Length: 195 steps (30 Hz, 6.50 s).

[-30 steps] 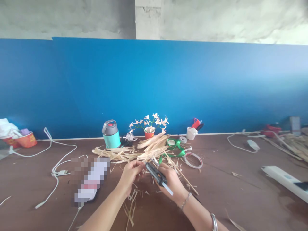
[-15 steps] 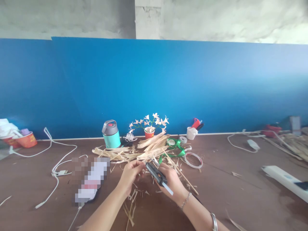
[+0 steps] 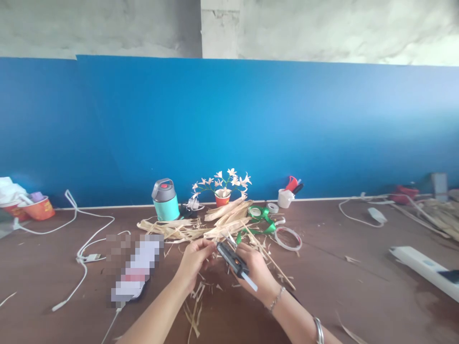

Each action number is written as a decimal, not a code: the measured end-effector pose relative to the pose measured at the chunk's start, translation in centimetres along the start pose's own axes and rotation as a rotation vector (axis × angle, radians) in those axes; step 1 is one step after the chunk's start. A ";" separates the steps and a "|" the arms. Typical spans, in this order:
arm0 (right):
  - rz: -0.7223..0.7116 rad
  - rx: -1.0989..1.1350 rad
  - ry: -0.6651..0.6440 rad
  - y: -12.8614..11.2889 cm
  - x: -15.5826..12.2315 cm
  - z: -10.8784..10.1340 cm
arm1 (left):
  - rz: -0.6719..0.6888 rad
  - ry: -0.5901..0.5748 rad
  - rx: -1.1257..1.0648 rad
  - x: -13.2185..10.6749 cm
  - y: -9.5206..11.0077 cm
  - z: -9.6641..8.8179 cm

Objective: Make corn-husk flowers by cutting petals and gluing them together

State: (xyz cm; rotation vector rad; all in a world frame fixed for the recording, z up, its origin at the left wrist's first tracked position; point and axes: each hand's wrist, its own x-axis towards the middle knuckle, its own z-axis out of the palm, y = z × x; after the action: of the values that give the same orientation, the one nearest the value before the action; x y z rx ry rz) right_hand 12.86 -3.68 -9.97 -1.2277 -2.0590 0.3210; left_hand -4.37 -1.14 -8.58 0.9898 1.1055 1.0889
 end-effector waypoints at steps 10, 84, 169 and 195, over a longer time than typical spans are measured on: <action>0.000 0.004 0.015 0.1 0.0 -0.1 | 0.004 0.011 -0.002 -0.3 0.3 0.2; 0.010 -0.016 0.026 0.3 -0.1 0.1 | 0.087 0.014 0.230 0.3 -0.8 -0.4; -0.013 0.059 -0.274 -2.0 -0.6 -1.0 | 0.040 0.073 0.045 0.8 -0.7 -0.8; 0.034 0.127 -0.387 -2.0 -0.5 -1.3 | 0.088 0.089 0.126 0.9 -0.4 -0.7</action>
State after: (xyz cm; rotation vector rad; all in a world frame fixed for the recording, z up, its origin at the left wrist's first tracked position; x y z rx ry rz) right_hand 12.52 -5.32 -8.18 -1.1940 -2.2991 0.7432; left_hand -4.95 -0.28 -9.23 1.1069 1.2241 1.1542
